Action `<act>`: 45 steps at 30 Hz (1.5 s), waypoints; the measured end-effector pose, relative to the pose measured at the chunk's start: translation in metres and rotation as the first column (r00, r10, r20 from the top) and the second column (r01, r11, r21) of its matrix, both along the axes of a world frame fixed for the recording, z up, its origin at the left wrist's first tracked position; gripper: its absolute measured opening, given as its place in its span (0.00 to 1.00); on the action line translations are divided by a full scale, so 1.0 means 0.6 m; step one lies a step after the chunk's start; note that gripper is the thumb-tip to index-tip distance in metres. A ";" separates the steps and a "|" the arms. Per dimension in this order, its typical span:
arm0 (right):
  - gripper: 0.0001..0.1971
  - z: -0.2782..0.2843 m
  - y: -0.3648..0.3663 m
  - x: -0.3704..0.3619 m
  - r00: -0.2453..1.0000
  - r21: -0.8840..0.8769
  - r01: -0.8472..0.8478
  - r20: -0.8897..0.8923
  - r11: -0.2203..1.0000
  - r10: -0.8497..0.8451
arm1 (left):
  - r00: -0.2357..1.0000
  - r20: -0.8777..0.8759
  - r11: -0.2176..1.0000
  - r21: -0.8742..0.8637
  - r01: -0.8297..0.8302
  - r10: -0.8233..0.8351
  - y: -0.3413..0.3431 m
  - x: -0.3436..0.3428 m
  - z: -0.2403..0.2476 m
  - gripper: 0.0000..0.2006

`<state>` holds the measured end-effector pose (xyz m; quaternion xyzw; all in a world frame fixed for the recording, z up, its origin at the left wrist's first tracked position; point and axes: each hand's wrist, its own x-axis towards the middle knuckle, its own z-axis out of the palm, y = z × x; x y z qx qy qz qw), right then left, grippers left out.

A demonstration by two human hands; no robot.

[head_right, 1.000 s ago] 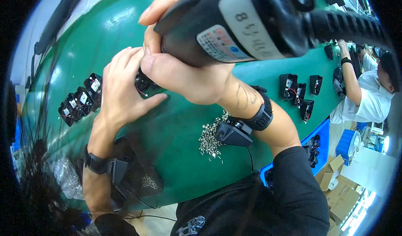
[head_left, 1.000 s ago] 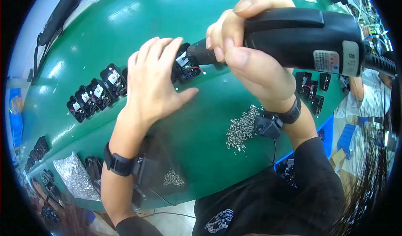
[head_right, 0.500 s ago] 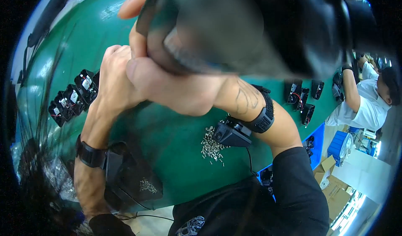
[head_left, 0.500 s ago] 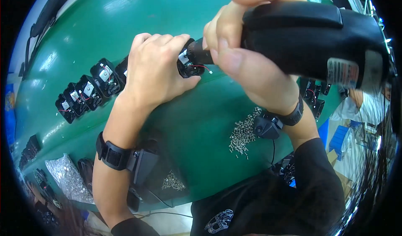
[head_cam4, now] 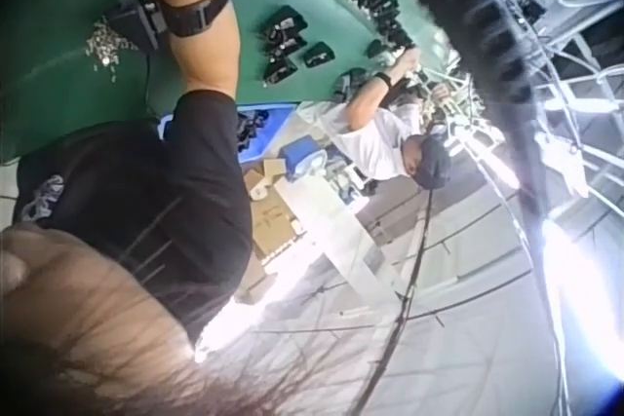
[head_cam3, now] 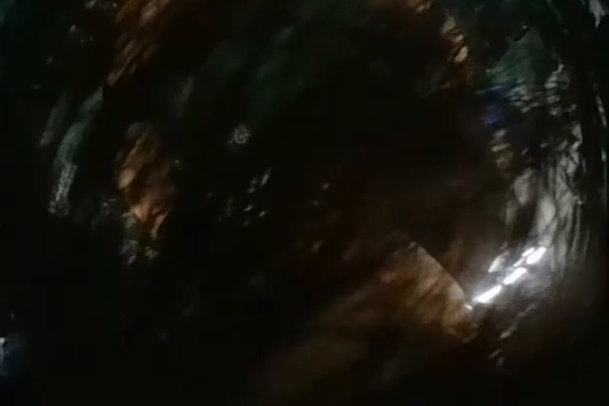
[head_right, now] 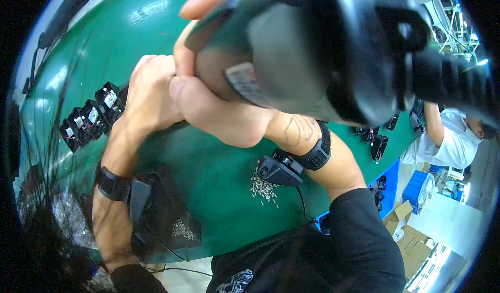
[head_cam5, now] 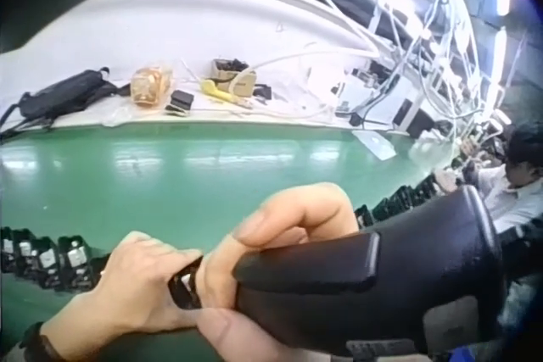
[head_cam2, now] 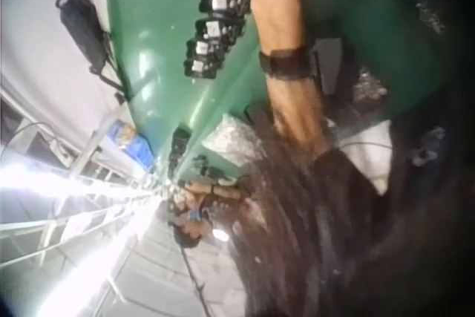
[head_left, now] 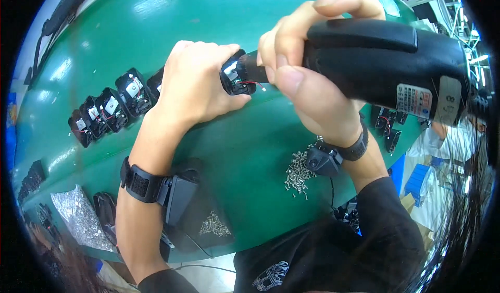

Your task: Assembling electronic components using an electric screwdriver on an assembly line.

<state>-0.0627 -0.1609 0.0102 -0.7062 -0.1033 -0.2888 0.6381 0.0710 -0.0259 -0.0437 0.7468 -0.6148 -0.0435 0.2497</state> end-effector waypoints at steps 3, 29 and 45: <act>0.30 -0.012 0.006 0.006 0.997 -0.023 0.027 0.067 0.999 -0.026 | 0.999 -0.013 0.999 0.011 -0.037 0.037 0.010 0.002 -0.001 0.29; 0.22 -0.023 0.059 0.063 0.993 0.048 -0.088 0.088 0.995 0.084 | 0.999 0.010 0.993 -0.113 -0.034 0.035 0.048 0.051 -0.003 0.14; 0.23 -0.030 0.037 0.021 0.974 0.405 0.035 0.191 0.914 -0.121 | 0.977 0.140 0.985 -0.088 -0.147 0.158 0.109 -0.003 0.036 0.36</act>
